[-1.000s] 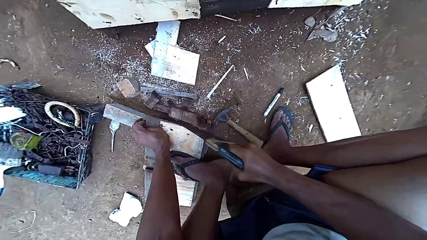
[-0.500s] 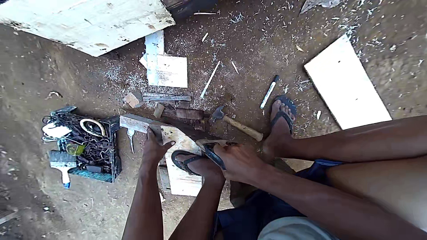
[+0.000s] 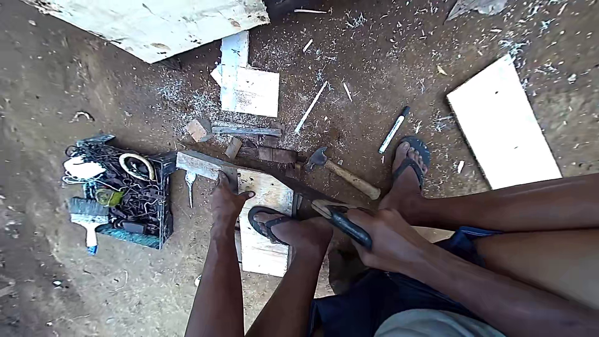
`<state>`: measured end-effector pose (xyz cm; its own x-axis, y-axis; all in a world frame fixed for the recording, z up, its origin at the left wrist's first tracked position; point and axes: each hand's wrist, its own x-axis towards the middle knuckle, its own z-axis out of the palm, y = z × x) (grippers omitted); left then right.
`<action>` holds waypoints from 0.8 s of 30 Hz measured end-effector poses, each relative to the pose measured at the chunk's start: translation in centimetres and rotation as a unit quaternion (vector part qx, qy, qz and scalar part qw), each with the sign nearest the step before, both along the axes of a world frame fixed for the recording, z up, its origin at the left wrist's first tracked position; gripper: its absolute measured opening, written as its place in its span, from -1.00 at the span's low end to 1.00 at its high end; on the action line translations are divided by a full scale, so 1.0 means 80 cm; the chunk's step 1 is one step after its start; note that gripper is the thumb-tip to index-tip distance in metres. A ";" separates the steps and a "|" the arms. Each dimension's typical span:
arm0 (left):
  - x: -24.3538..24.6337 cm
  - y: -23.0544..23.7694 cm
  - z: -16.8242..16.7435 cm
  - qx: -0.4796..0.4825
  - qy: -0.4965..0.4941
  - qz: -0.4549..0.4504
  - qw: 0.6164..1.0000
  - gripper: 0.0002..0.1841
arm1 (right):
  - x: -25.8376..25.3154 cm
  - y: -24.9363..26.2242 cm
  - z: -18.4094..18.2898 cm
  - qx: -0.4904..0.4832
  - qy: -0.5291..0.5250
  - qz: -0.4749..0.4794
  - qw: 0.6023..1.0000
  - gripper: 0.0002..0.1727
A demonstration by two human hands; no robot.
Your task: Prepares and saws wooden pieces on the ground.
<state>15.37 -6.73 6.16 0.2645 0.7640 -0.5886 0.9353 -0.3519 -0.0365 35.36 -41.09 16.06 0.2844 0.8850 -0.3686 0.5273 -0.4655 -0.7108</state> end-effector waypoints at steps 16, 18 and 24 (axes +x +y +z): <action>-0.007 -0.002 0.004 -0.003 0.010 0.011 1.000 0.29 | -0.015 0.037 0.021 -0.092 0.019 0.039 0.995 -0.63; -0.002 0.000 0.003 -0.007 0.008 0.010 1.000 0.28 | -0.010 -0.021 0.045 -0.027 -0.042 0.010 0.999 -0.67; 0.001 0.004 0.002 -0.007 0.035 0.003 0.999 0.27 | 0.005 -0.067 0.071 0.013 -0.063 0.012 0.998 -0.79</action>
<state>15.41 -6.37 6.32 0.2189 0.7567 -0.6160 0.9325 -0.3481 -0.0961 35.76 -46.49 21.73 0.3050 0.9012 -0.3079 0.6240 -0.4333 -0.6503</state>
